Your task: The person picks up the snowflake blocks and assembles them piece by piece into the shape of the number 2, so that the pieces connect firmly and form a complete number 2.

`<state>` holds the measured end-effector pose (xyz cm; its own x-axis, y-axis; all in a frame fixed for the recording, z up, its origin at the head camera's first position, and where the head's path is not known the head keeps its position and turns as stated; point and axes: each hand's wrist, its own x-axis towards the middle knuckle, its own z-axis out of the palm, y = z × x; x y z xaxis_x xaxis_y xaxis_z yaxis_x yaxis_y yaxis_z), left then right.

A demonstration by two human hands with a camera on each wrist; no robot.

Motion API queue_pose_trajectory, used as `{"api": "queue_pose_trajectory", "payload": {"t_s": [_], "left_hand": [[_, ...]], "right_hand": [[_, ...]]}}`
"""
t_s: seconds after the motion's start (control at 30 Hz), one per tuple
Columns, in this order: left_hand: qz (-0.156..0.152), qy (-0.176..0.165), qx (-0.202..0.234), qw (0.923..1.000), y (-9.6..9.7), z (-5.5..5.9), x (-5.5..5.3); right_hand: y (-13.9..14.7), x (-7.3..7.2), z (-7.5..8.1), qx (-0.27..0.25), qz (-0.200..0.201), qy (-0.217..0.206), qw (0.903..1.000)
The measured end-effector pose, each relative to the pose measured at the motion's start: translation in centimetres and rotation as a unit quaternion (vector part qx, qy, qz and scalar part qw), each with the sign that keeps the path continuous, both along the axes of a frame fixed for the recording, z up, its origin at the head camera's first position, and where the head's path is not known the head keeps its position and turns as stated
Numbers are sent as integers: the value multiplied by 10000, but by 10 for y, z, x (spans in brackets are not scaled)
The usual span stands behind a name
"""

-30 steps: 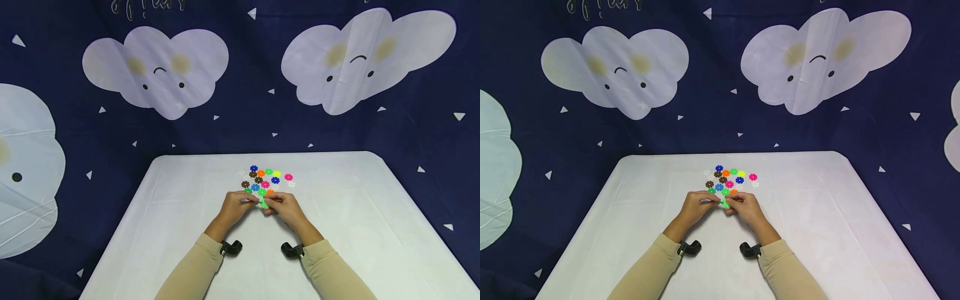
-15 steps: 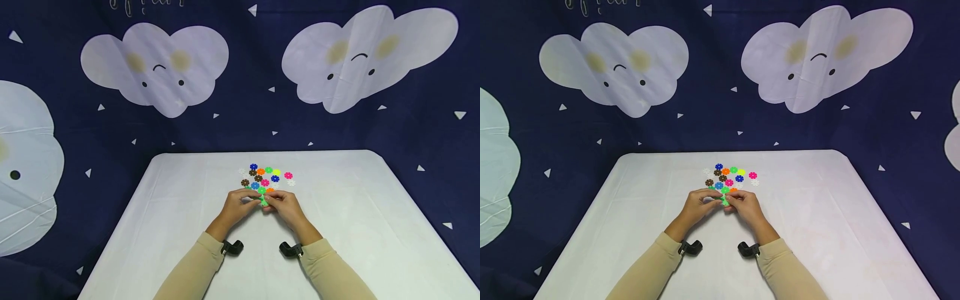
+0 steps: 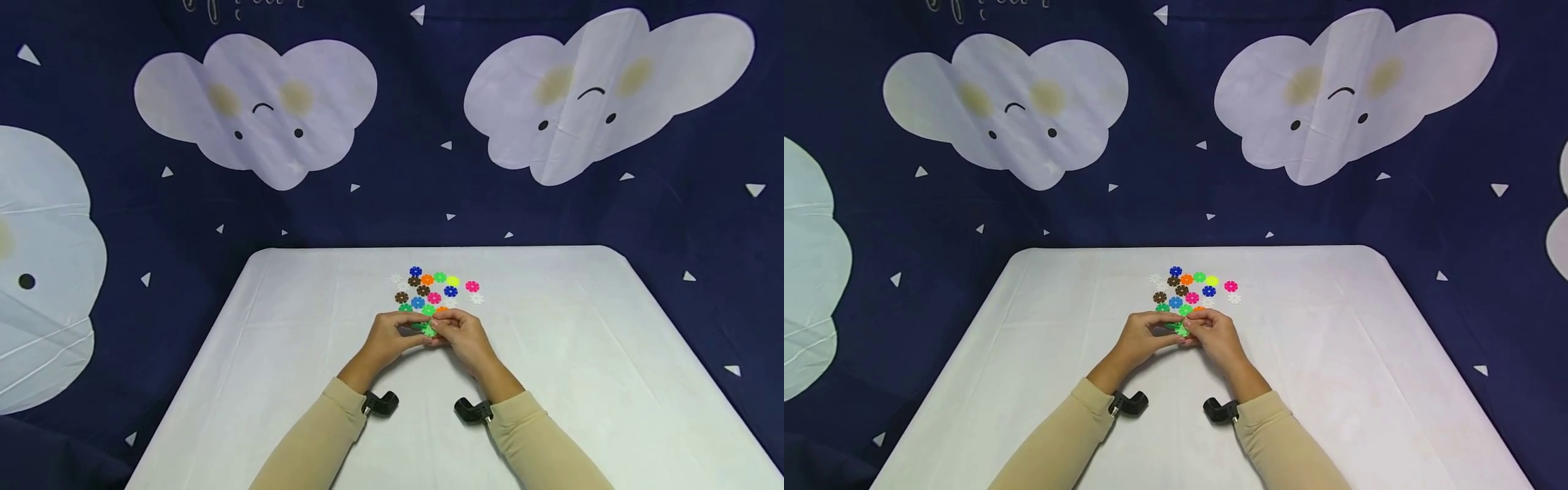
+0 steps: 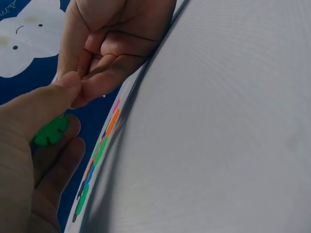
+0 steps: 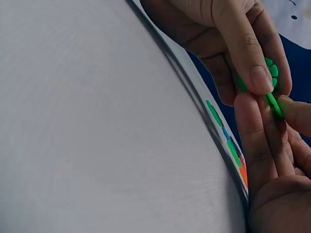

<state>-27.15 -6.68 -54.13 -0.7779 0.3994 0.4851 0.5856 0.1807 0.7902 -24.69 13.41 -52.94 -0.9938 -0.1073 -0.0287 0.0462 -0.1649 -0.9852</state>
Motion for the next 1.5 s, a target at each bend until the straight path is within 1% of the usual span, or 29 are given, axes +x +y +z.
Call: {"api": "queue_pose_trajectory", "payload": {"t_s": [0.1,0.2,0.3,0.37,0.4,0.47,0.57,0.63,0.7,0.87,0.93,1.0,1.1,1.23,1.3,1.37,1.5], "left_hand": [[122,41,7,9999,0,0,0],[233,-53,140,9996,-1,-1,0],[345,-200,330,9987,-1,-3,-1],[421,-303,408,9978,-1,-3,-1],[478,-348,405,9974,0,-3,-1],[536,-412,463,9966,1,5,4],[577,-524,455,9959,-1,5,5],[570,-506,468,9960,-4,3,4],[593,-461,410,9963,-6,-5,-1],[760,-279,371,9960,-5,-4,-2],[808,-290,385,9956,-4,-4,-2],[847,-302,394,9952,-3,-4,-2],[863,-349,434,9947,0,-5,-1],[867,-471,433,9942,3,-1,2],[867,-528,408,9940,3,0,2],[851,-566,401,9940,1,-1,1],[810,-632,388,9939,-3,-2,-1]], "right_hand": [[0,0,1,116,0,-3,9999],[2,0,2,221,-90,85,9997],[4,-2,3,459,-395,317,9977],[7,-4,4,786,-705,494,9932],[9,-5,3,982,-858,564,9899],[12,-7,2,1472,-1128,739,9799],[15,-9,2,2193,-1333,1051,9608],[15,-11,2,2567,-1373,1293,9479],[15,-14,2,2875,-1345,1513,9361],[15,-25,0,3650,-973,1750,9092],[15,-29,0,3823,-777,1820,9026],[14,-32,0,3878,-655,1899,8996],[15,-35,-1,4022,-555,2031,8910],[17,-38,-2,4259,-462,2107,8787],[18,-40,-2,4292,-417,2095,8776],[18,-40,-2,4285,-368,2061,8789],[17,-41,-3,4204,-310,1868,8874]]}}
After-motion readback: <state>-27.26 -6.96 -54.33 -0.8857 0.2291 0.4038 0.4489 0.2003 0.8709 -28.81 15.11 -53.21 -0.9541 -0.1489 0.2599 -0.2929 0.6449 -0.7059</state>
